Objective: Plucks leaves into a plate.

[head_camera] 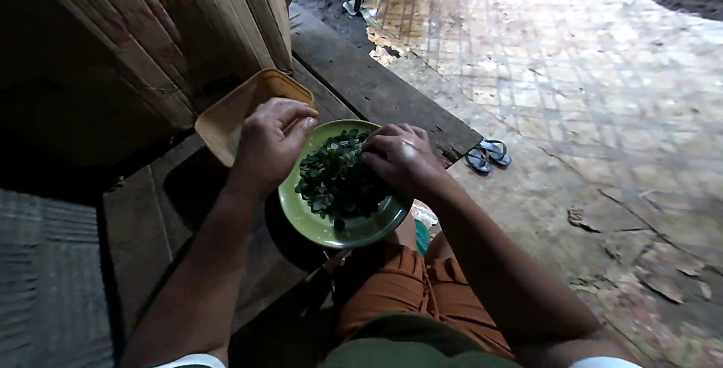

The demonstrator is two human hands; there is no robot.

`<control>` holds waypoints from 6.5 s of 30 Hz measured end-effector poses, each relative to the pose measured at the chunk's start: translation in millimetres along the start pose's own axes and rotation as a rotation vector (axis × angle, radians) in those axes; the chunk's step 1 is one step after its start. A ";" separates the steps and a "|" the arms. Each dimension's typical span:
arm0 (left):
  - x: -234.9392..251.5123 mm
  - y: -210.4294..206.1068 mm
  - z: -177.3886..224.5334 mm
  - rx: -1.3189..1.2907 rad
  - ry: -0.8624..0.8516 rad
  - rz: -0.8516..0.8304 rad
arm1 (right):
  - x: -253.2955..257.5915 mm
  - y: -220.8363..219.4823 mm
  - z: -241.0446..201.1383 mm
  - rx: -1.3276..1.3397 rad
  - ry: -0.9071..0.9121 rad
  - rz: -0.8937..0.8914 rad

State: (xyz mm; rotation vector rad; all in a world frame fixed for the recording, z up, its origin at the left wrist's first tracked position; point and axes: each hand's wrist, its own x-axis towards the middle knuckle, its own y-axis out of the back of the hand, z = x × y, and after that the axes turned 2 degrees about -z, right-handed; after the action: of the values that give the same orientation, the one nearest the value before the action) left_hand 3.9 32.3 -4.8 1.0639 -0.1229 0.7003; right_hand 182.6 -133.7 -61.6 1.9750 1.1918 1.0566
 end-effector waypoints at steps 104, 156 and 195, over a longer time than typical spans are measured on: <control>-6.8 25.5 7.6 0.287 -0.023 -0.326 | -28.3 8.8 -2.9 0.119 0.016 0.105; -9.9 -38.8 40.4 -0.472 0.036 -0.313 | -29.4 33.3 -25.7 0.325 -0.007 0.052; -11.2 -37.2 57.1 -0.726 0.274 -0.281 | -25.0 16.8 -23.8 0.607 0.117 0.348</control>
State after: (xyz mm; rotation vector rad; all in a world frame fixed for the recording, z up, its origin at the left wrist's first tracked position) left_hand 30.1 -31.5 -9.2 0.2759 0.0135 0.4771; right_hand 162.3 -161.4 -44.3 2.6961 1.3789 1.0705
